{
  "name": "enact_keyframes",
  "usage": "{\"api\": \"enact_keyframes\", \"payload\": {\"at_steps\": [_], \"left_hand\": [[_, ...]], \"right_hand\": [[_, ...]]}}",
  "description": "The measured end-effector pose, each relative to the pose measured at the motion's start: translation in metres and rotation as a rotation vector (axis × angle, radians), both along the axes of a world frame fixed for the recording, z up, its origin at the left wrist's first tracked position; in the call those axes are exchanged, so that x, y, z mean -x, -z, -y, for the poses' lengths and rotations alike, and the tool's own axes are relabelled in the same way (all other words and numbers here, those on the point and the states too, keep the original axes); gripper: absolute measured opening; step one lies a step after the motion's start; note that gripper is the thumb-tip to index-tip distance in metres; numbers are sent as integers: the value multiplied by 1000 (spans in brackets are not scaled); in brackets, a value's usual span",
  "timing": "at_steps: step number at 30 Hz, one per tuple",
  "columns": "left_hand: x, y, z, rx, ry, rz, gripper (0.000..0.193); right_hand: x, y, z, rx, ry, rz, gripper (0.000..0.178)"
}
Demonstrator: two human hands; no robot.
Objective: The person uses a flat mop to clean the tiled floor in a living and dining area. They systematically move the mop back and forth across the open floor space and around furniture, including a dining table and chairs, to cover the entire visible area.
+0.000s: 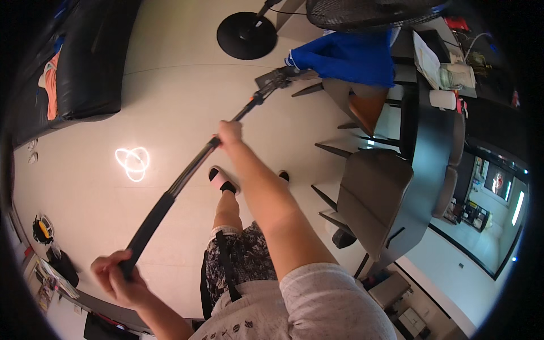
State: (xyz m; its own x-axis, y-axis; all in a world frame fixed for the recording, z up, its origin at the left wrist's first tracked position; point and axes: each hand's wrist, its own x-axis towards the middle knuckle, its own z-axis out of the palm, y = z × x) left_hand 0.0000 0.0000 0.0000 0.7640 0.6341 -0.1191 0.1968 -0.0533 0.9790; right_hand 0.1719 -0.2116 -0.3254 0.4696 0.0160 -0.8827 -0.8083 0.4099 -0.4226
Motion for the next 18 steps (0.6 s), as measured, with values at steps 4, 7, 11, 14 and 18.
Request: {"api": "enact_keyframes", "payload": {"at_steps": [4, 7, 11, 14, 18], "left_hand": [[5, -68, -19, -438, 102, 62, 13], [14, -97, -51, -535, 200, 297, 32], [39, -130, -86, -1680, 9, 226, 19], [36, -135, -48, -1292, -43, 235, 18], [41, -134, 34, -465, -90, 135, 31]], "right_hand": [[39, -53, -53, 10, 109, -99, 27], [61, -115, -66, -45, 135, -171, 11], [94, -160, -72, -219, 105, -197, 11], [118, -167, -44, -232, -7, -199, 12], [132, -145, 17, -143, -27, -264, 14]]}}
